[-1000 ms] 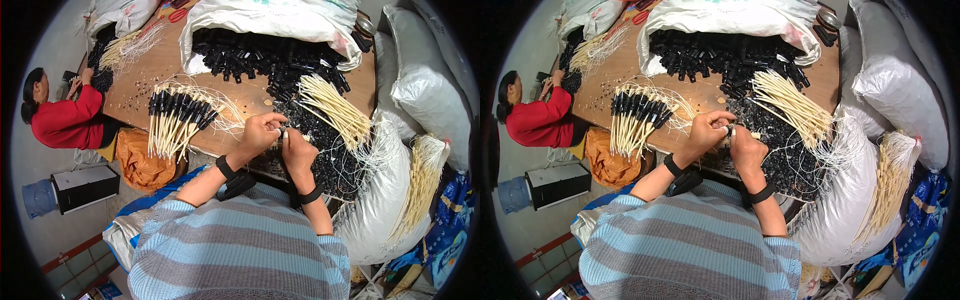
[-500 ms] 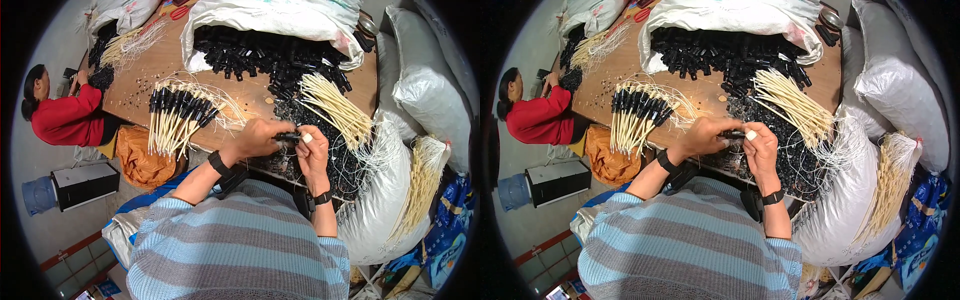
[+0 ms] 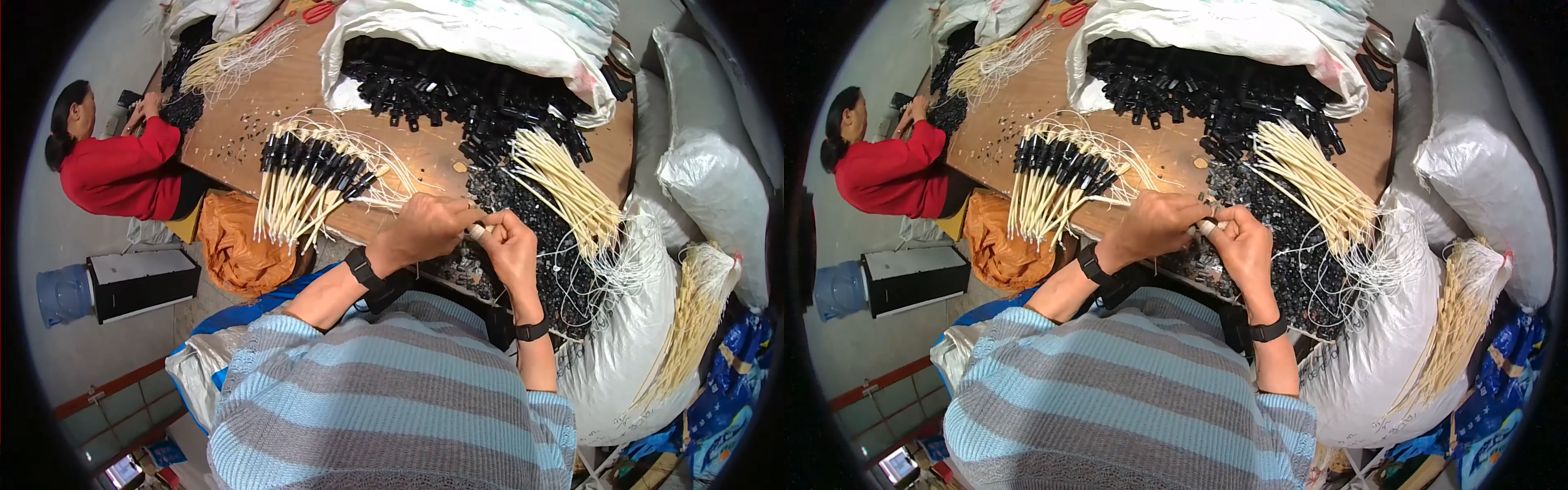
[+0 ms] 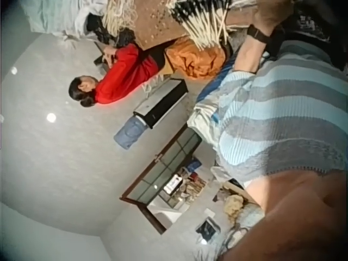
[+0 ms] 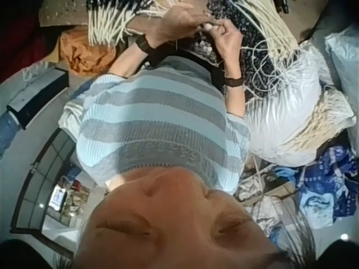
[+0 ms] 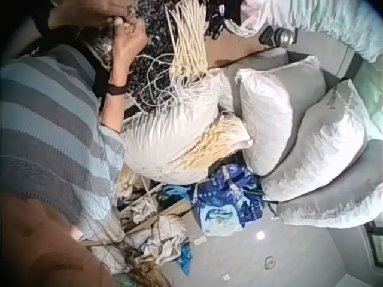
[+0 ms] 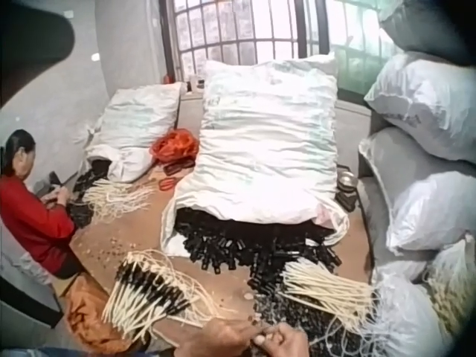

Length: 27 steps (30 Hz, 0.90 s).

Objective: The person picks up a black plastic component and a white cord, fits them together by hand, and slides the assembly onto a wooden stick. After repeating this several times, the person removes the completed set from the stick and places it on the table.

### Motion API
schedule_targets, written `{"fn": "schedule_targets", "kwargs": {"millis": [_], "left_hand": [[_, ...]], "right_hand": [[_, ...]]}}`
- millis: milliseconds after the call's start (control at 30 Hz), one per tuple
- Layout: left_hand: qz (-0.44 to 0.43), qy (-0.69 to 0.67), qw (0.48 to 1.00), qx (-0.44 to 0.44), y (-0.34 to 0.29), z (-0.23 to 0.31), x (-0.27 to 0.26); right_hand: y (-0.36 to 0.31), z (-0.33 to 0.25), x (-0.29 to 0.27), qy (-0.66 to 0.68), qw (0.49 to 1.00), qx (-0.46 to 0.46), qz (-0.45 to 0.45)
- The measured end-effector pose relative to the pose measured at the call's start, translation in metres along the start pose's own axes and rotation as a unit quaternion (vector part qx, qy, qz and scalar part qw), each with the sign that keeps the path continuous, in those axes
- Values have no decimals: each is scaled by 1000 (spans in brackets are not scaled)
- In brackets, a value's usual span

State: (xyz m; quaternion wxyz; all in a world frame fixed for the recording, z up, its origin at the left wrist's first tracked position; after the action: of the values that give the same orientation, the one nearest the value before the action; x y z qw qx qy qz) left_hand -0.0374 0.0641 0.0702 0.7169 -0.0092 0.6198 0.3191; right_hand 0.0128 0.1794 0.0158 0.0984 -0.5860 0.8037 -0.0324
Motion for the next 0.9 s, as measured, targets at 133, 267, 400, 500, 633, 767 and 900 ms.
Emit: {"fn": "schedule_targets", "kwargs": {"millis": [133, 267, 400, 500, 633, 767, 900], "left_hand": [[116, 23, 989, -84, -17, -42, -35], [128, 230, 932, -248, -76, -110, -68], [128, 226, 921, -291, -74, -112, -61], [118, 27, 978, -172, -35, -83, -18], [-60, 5, 976, -211, 31, -78, 43], [-78, -11, 963, -259, 47, -89, 61], [-95, 42, 963, -248, 32, -106, 82]], "right_hand": [[-16, -62, 0, -59, 953, -276, 112], [-8, -32, 18, -106, 970, -215, -38], [1, -36, 23, -200, 948, -244, -38], [23, -21, -35, -254, 941, -200, 95], [30, -28, -87, -404, 865, -224, 194], [34, -5, -111, -479, 852, -109, 182], [20, -47, -78, -409, 871, -238, 130]]}}
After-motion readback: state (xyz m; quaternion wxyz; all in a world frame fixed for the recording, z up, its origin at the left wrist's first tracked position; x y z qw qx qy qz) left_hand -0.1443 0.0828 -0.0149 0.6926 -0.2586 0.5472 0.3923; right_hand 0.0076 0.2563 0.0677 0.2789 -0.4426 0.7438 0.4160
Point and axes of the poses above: each hand's wrist, its own y-axis towards the middle knuckle, its own x-axis out of the palm, z = x × y, the point moved 9 cm from there along y, towards the middle knuckle, and after that the axes turned 13 degrees about y, right-handed, at the moved point
